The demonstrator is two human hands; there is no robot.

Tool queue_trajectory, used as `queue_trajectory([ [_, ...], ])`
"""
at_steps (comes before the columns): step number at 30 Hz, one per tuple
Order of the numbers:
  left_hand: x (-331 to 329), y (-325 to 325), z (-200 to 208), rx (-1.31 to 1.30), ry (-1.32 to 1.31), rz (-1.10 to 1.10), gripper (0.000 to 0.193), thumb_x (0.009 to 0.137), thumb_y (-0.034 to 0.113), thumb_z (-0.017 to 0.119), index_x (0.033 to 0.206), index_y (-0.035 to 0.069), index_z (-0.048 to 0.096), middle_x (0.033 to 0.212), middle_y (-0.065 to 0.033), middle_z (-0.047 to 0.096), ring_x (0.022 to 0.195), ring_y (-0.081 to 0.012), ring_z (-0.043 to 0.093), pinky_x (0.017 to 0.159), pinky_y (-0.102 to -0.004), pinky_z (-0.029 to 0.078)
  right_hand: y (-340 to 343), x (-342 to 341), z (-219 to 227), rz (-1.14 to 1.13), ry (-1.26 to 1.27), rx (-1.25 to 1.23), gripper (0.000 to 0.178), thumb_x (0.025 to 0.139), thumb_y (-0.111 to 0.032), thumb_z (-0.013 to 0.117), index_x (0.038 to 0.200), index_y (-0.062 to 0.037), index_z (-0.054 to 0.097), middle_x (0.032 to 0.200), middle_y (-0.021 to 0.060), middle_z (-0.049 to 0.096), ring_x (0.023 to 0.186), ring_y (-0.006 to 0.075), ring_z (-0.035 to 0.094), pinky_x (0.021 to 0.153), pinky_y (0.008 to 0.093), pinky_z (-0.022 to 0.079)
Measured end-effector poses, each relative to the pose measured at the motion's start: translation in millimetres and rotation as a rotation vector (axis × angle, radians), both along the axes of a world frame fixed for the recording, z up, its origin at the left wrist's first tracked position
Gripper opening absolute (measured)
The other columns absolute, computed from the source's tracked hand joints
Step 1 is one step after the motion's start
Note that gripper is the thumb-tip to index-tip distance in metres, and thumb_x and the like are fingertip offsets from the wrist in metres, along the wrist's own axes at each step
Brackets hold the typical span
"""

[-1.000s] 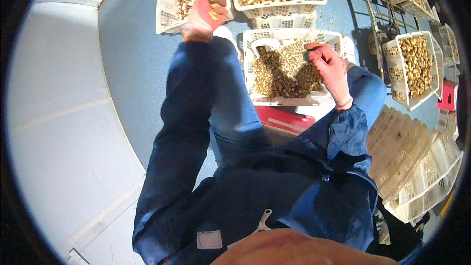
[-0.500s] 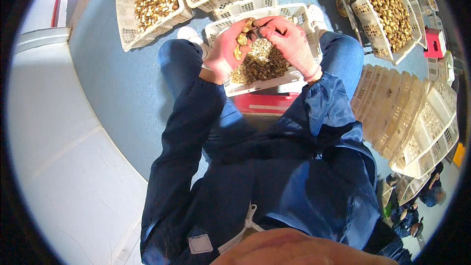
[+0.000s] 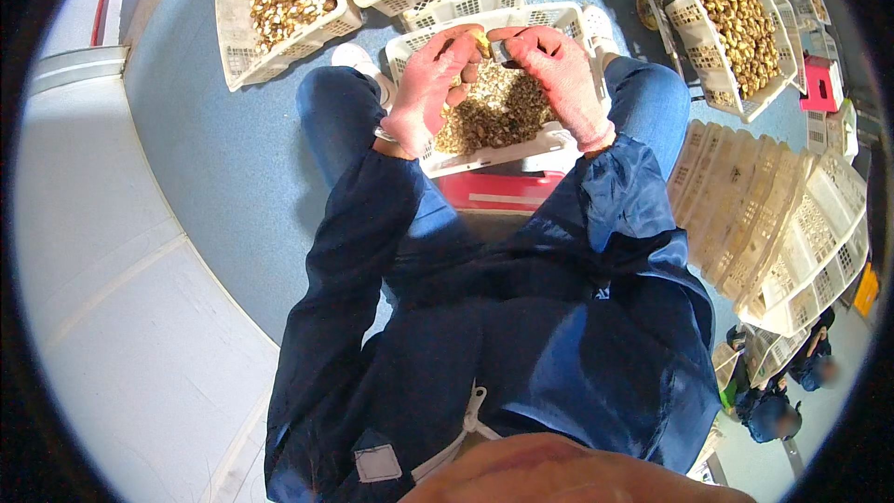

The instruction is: The person sits on the floor and peels small brown nuts by hand, separating the shells from the kernels. The shells are placed into a white basket on the lap, while the kernels are collected in a separate basket to the left.

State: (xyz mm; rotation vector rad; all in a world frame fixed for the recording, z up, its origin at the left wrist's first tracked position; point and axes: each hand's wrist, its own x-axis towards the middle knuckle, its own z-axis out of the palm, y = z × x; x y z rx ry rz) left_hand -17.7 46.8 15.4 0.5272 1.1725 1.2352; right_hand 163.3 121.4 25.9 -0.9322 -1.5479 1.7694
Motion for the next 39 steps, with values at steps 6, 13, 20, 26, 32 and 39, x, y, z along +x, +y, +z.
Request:
queue_trajectory([
  [6, 4.8, 0.8, 7.3, -0.07, 0.189, -0.062, 0.036, 0.098, 0.029, 0.062, 0.128, 0.011, 0.058, 0.096, 0.0071, 0.059, 0.074, -0.0021, 0.051, 0.055, -0.017, 0.035, -1.8, 1.1, -15.8, -0.039, 0.212, -0.315, 0.02, 0.096, -0.02, 0.063, 0.095, -0.0002, 0.066, 0.116, 0.0078, 0.068, 0.089, 0.0108, 0.06, 0.086, 0.027, 0.051],
  [13, 0.9, -6.3, 21.2, -0.143, 0.163, -0.162, 0.036, 0.096, 0.024, 0.062, 0.128, 0.01, 0.057, 0.095, 0.0033, 0.063, 0.074, -0.0031, 0.054, 0.05, -0.0172, 0.033, -0.6, 3.1, -1.9, 0.02, -0.196, 0.488, 0.014, 0.091, -0.014, 0.064, 0.093, -0.0003, 0.068, 0.117, 0.007, 0.068, 0.103, 0.0204, 0.063, 0.091, 0.0334, 0.05],
  [20, -2.5, -14.7, 2.5, -0.063, 0.05, -0.223, 0.042, 0.095, 0.018, 0.064, 0.135, 0.008, 0.055, 0.091, -0.0005, 0.062, 0.06, -0.003, 0.044, 0.046, -0.0185, 0.027, 5.3, 6.4, -9.1, 0.093, -0.17, 0.673, 0.015, 0.088, -0.015, 0.066, 0.096, -0.0029, 0.07, 0.114, 0.0087, 0.068, 0.103, 0.0244, 0.063, 0.085, 0.0346, 0.052],
  [26, -2.2, -13.6, 14.4, -0.146, 0.059, -0.219, 0.046, 0.095, 0.023, 0.064, 0.138, 0.009, 0.053, 0.09, 0.0019, 0.06, 0.068, -0.002, 0.046, 0.054, -0.0177, 0.03, 2.6, 5.6, -0.1, 0.067, -0.287, 0.485, 0.015, 0.093, -0.014, 0.063, 0.095, -0.0003, 0.068, 0.121, 0.0056, 0.066, 0.103, 0.0202, 0.063, 0.089, 0.0312, 0.049],
  [32, 0.6, -14.6, 8.5, -0.149, 0.032, -0.207, 0.046, 0.095, 0.023, 0.064, 0.137, 0.008, 0.053, 0.095, 0.0046, 0.059, 0.075, -0.0026, 0.049, 0.057, -0.0176, 0.032, -1.1, 4.0, -1.8, 0.094, -0.18, 0.496, 0.016, 0.09, -0.015, 0.065, 0.094, -0.0005, 0.069, 0.115, 0.0066, 0.068, 0.094, 0.0177, 0.064, 0.082, 0.0303, 0.051],
  [39, -0.1, -15.2, -5.4, -0.051, 0.058, -0.181, 0.045, 0.092, 0.013, 0.065, 0.135, 0.003, 0.054, 0.1, 0.0012, 0.062, 0.078, -0.0041, 0.052, 0.061, -0.0192, 0.039, 1.9, 5.6, 0.3, 0.111, -0.198, 0.567, 0.014, 0.093, -0.012, 0.062, 0.091, 0.0006, 0.066, 0.121, 0.0053, 0.067, 0.099, 0.0195, 0.064, 0.086, 0.0306, 0.049],
])
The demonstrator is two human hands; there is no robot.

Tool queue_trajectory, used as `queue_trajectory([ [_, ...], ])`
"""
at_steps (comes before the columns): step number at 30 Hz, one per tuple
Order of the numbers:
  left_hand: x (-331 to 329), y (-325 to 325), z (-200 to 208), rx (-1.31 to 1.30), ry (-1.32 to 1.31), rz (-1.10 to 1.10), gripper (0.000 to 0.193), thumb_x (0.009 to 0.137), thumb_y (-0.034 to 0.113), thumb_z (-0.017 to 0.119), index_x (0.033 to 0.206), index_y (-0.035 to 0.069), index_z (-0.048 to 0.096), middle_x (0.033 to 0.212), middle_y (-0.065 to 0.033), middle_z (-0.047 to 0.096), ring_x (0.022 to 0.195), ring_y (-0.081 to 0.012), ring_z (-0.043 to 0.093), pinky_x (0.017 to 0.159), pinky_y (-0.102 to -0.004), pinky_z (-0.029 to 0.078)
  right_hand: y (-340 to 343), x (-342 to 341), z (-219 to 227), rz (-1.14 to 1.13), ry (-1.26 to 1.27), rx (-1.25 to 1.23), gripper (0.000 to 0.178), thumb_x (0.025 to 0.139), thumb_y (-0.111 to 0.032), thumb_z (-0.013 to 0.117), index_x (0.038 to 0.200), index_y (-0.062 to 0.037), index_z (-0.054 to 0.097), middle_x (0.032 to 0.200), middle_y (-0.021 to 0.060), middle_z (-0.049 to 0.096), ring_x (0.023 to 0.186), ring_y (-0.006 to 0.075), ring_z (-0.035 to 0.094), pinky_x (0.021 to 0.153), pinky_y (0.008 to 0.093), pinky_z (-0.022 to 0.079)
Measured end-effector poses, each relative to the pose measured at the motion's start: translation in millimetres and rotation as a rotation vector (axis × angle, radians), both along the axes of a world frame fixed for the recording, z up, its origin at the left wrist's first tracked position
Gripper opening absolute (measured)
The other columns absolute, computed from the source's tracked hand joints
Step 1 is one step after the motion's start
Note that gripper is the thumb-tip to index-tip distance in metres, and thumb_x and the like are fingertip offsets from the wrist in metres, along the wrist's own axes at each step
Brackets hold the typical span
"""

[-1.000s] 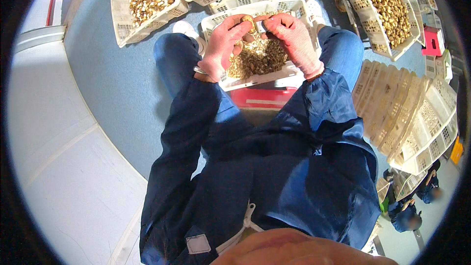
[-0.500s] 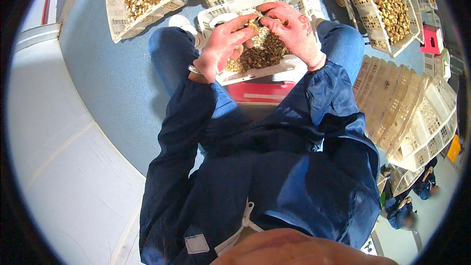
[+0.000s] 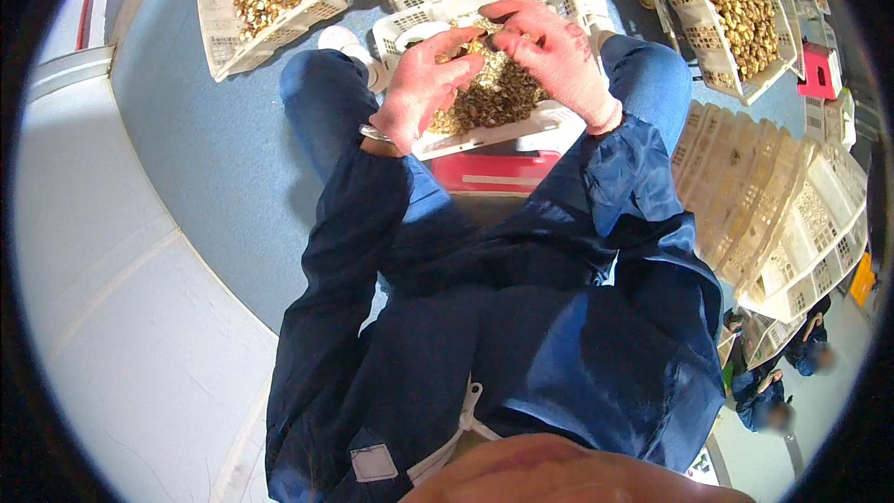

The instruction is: The person sits on the floor and peels small brown nuts by hand, separating the shells from the kernels. The shells are placed into a white basket on the lap, while the kernels are collected in a separate basket to the left.

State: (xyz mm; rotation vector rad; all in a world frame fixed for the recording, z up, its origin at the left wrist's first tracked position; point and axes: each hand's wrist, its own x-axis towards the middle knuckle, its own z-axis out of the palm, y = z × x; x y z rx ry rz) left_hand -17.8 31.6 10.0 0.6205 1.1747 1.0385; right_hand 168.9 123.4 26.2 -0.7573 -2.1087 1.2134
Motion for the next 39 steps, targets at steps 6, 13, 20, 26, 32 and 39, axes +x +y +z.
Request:
queue_trajectory([
  [6, 0.8, 0.2, 3.4, -0.028, 0.07, 0.025, 0.043, 0.088, 0.007, 0.068, 0.129, -0.001, 0.058, 0.101, -0.0021, 0.064, 0.081, -0.0066, 0.056, 0.067, -0.0208, 0.045, 6.0, 0.7, -6.4, -0.057, -0.015, 0.051, 0.016, 0.089, -0.016, 0.066, 0.092, -0.0003, 0.067, 0.114, 0.01, 0.067, 0.102, 0.0273, 0.063, 0.086, 0.036, 0.05],
  [13, 5.4, 1.0, -6.4, 0.002, 0.144, 0.075, 0.041, 0.084, 0.005, 0.074, 0.122, -0.002, 0.062, 0.102, -0.0043, 0.067, 0.083, -0.0079, 0.059, 0.068, -0.0224, 0.048, 1.2, -4.2, -10.1, -0.096, -0.024, 0.136, 0.015, 0.089, -0.016, 0.065, 0.09, -0.0007, 0.066, 0.115, 0.0079, 0.067, 0.098, 0.0256, 0.064, 0.082, 0.0336, 0.052],
  [20, 8.8, -1.3, -21.9, 0.167, 0.317, 0.103, 0.036, 0.083, 0.006, 0.073, 0.118, 0.001, 0.066, 0.095, -0.0031, 0.067, 0.081, -0.0093, 0.06, 0.07, -0.0234, 0.049, -1.1, -5.0, -11.0, -0.024, -0.031, 0.106, 0.016, 0.089, -0.015, 0.065, 0.089, 0.001, 0.066, 0.113, 0.0096, 0.068, 0.102, 0.0282, 0.064, 0.088, 0.0355, 0.05],
  [26, 9.3, 0.1, -16.3, 0.224, 0.706, 0.067, 0.036, 0.081, 0.009, 0.075, 0.116, 0.005, 0.068, 0.092, -0.0015, 0.066, 0.076, -0.0076, 0.059, 0.067, -0.0219, 0.049, -1.3, -5.9, -10.3, 0.059, -0.041, 0.1, 0.016, 0.088, -0.015, 0.066, 0.09, 0.0009, 0.066, 0.114, 0.0108, 0.068, 0.102, 0.0284, 0.064, 0.088, 0.0357, 0.05],
  [32, 8.9, -2.7, -5.4, 0.198, 0.788, 0.108, 0.034, 0.078, 0.013, 0.076, 0.111, 0.007, 0.071, 0.098, -0.0048, 0.07, 0.087, -0.0147, 0.066, 0.082, -0.0295, 0.052, 1.7, -5.3, -3.0, -0.079, -0.079, 0.019, 0.016, 0.09, -0.016, 0.065, 0.094, -0.0004, 0.068, 0.111, 0.0073, 0.069, 0.097, 0.0239, 0.065, 0.084, 0.0335, 0.051],
  [39, 12.2, -3.7, -11.7, 0.114, 0.266, 0.137, 0.035, 0.087, 0.012, 0.071, 0.12, 0.003, 0.065, 0.098, -0.0042, 0.069, 0.073, -0.0084, 0.062, 0.058, -0.0208, 0.046, -3.6, -6.7, -8.8, -0.022, -0.046, -0.052, 0.018, 0.093, -0.017, 0.064, 0.098, -0.0001, 0.068, 0.114, 0.0032, 0.068, 0.092, 0.0159, 0.064, 0.084, 0.0286, 0.05],
])
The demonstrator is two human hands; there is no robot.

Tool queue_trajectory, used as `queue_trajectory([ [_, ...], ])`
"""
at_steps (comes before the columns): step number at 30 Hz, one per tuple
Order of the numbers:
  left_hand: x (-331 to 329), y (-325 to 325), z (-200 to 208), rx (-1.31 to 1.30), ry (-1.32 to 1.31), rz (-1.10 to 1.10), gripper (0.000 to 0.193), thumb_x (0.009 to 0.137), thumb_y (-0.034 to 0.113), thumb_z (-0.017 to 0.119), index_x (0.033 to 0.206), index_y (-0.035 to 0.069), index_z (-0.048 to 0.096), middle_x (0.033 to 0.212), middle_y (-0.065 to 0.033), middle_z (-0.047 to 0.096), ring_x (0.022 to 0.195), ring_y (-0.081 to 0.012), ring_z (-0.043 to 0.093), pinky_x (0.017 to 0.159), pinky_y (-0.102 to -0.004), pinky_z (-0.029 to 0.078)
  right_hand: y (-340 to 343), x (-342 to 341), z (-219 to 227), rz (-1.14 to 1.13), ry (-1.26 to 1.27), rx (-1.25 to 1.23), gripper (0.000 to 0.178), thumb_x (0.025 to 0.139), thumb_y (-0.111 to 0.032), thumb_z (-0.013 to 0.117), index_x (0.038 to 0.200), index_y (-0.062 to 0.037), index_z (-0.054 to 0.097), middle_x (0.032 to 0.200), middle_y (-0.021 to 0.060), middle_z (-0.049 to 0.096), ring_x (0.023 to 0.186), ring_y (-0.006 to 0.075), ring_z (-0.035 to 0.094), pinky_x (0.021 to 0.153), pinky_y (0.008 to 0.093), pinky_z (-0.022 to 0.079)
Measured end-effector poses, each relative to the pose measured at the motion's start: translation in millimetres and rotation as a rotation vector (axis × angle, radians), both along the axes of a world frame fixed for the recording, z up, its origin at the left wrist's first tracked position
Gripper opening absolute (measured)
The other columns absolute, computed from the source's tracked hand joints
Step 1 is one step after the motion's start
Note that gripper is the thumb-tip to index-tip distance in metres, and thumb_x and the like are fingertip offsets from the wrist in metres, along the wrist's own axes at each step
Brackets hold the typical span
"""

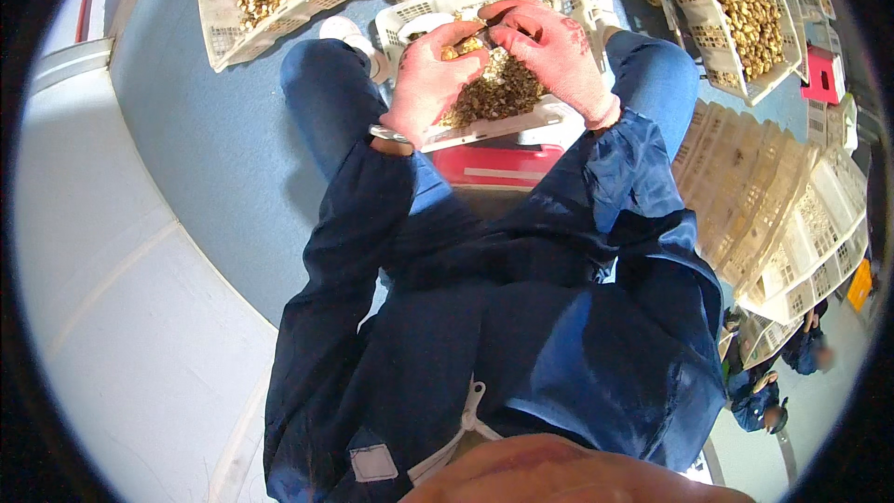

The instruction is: The person sits on the floor and peels small brown nuts by hand, separating the shells from the kernels. The shells are placed into a white basket on the lap, while the kernels are collected in a separate basket to the left.

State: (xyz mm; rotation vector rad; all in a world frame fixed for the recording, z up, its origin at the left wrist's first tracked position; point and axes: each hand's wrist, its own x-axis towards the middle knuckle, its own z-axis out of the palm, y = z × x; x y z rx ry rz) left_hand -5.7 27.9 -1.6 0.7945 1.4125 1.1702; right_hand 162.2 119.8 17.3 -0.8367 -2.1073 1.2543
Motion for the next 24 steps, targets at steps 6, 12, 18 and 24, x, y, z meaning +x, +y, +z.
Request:
queue_trajectory([
  [6, -3.4, 5.3, 22.0, -0.198, -0.122, 0.003, 0.034, 0.093, 0.011, 0.064, 0.125, 0.001, 0.061, 0.096, -0.0052, 0.069, 0.063, -0.0073, 0.059, 0.045, -0.0206, 0.039, 3.6, 2.9, 3.0, -0.057, -0.059, -0.024, 0.017, 0.093, -0.016, 0.063, 0.097, 0.0003, 0.068, 0.115, 0.0028, 0.068, 0.093, 0.0146, 0.063, 0.083, 0.0272, 0.049],
  [12, 1.8, 4.5, 21.9, -0.194, -0.041, 0.076, 0.033, 0.093, 0.013, 0.064, 0.125, 0.004, 0.062, 0.096, -0.003, 0.069, 0.061, -0.0066, 0.058, 0.042, -0.0197, 0.036, 5.1, 4.9, 4.6, -0.043, 0.022, 0.067, 0.015, 0.092, -0.015, 0.064, 0.095, -0.0009, 0.069, 0.115, 0.0041, 0.068, 0.094, 0.0175, 0.064, 0.083, 0.0292, 0.05],
  [18, -0.9, 2.3, 22.9, -0.227, -0.049, 0.045, 0.035, 0.092, 0.016, 0.064, 0.126, 0.008, 0.063, 0.098, -0.0011, 0.07, 0.065, -0.0047, 0.056, 0.044, -0.0174, 0.036, 0.4, -0.5, 3.5, -0.033, 0.035, 0.088, 0.017, 0.089, -0.018, 0.066, 0.09, -0.0006, 0.068, 0.111, 0.0087, 0.068, 0.1, 0.0264, 0.064, 0.084, 0.0353, 0.051],
  [24, -0.3, 2.0, 20.3, -0.201, 0.007, 0.042, 0.034, 0.092, 0.017, 0.065, 0.125, 0.007, 0.063, 0.094, -0.0006, 0.068, 0.063, -0.0049, 0.056, 0.045, -0.0181, 0.037, 7.5, 2.8, 6.7, -0.102, -0.036, 0.065, 0.017, 0.089, -0.017, 0.066, 0.092, -0.0007, 0.068, 0.111, 0.0093, 0.068, 0.101, 0.0263, 0.064, 0.086, 0.0347, 0.05],
])
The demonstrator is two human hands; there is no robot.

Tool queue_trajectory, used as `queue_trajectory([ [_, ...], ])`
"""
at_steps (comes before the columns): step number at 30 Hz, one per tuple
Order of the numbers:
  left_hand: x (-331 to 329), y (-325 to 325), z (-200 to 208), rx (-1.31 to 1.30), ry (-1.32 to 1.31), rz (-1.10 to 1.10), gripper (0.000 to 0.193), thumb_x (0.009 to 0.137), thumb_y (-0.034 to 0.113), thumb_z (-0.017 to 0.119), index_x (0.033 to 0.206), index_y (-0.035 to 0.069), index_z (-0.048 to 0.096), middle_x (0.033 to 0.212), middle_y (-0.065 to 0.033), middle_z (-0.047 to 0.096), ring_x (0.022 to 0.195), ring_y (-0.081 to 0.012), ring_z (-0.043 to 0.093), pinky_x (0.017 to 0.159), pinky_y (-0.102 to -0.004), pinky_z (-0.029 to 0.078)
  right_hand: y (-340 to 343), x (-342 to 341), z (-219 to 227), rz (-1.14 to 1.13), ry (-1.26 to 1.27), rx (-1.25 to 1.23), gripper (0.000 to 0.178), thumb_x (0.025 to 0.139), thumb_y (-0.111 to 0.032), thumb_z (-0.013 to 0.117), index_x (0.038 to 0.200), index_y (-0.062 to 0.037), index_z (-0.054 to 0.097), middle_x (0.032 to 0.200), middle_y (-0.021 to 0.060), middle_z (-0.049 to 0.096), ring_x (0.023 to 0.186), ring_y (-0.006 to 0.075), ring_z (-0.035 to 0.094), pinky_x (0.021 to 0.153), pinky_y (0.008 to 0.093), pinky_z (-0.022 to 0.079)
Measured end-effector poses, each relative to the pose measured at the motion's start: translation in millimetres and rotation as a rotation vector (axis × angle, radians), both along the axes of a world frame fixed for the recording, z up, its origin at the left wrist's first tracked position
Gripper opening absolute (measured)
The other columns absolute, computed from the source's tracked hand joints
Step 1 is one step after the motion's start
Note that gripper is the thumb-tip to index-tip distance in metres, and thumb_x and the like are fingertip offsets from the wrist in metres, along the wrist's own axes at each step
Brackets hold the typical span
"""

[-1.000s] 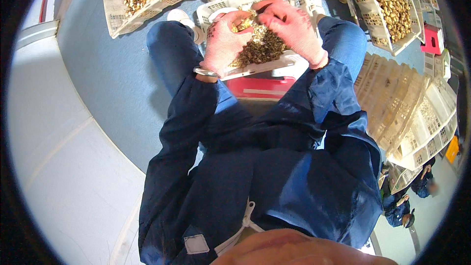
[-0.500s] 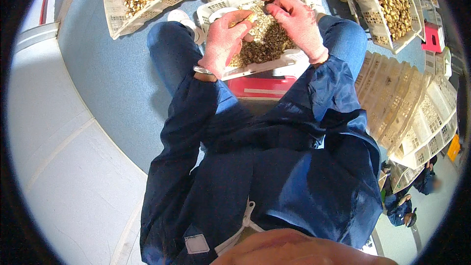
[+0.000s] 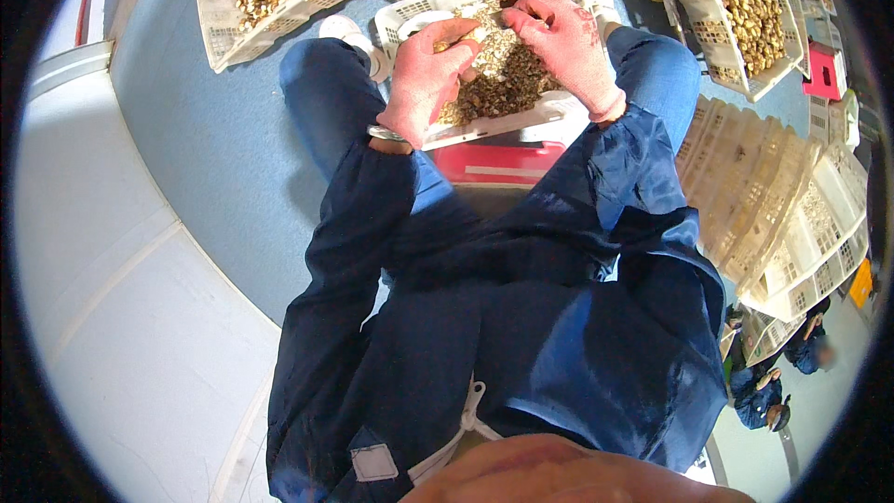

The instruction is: The person sits on the floor and peels small brown nuts by hand, separating the shells from the kernels. The shells are placed into a white basket on the lap, while the kernels are collected in a separate basket to the left.

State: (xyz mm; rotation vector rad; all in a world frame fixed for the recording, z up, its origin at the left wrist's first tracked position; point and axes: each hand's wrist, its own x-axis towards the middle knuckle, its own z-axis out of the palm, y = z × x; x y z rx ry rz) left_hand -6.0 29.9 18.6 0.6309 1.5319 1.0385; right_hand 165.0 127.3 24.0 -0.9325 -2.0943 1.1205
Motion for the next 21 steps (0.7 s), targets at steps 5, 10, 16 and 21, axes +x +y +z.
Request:
queue_trajectory([
  [5, 3.8, 0.4, -3.4, 0.038, -0.024, 0.061, 0.033, 0.087, 0.007, 0.066, 0.119, 0.001, 0.063, 0.087, -0.0025, 0.065, 0.06, -0.0059, 0.057, 0.043, -0.0209, 0.038, -3.5, -4.9, -8.7, 0.083, 0.041, 0.021, 0.018, 0.089, -0.018, 0.066, 0.093, -0.0008, 0.069, 0.11, 0.0092, 0.069, 0.098, 0.0263, 0.065, 0.085, 0.0344, 0.051],
  [10, 1.5, -1.4, -6.5, 0.135, -0.013, 0.05, 0.032, 0.084, 0.003, 0.068, 0.116, 0.001, 0.063, 0.089, -0.0038, 0.066, 0.062, -0.0076, 0.058, 0.049, -0.0226, 0.043, -4.6, -3.8, -1.9, 0.099, 0.027, 0.01, 0.019, 0.089, -0.018, 0.066, 0.093, -0.0001, 0.069, 0.109, 0.0088, 0.069, 0.099, 0.026, 0.064, 0.086, 0.0344, 0.051],
  [16, 5.2, -0.6, -7.8, 0.185, 0.215, 0.058, 0.032, 0.08, 0.001, 0.07, 0.112, 0.005, 0.064, 0.097, -0.006, 0.069, 0.073, -0.0107, 0.062, 0.066, -0.0262, 0.051, -3.8, -2.4, 5.2, 0.002, 0.031, -0.02, 0.019, 0.089, -0.019, 0.067, 0.091, 0.0, 0.069, 0.11, 0.01, 0.068, 0.098, 0.0278, 0.064, 0.085, 0.0347, 0.05],
  [21, 3.2, -0.1, -28.2, 0.301, 0.316, 0.016, 0.044, 0.082, -0.002, 0.069, 0.123, 0.009, 0.06, 0.103, -0.005, 0.064, 0.067, -0.0087, 0.06, 0.054, -0.0219, 0.047, -5.1, -6.0, -4.7, 0.065, 0.049, 0.019, 0.019, 0.088, -0.019, 0.067, 0.087, 0.0, 0.068, 0.111, 0.0104, 0.068, 0.099, 0.0272, 0.064, 0.085, 0.0345, 0.05],
])
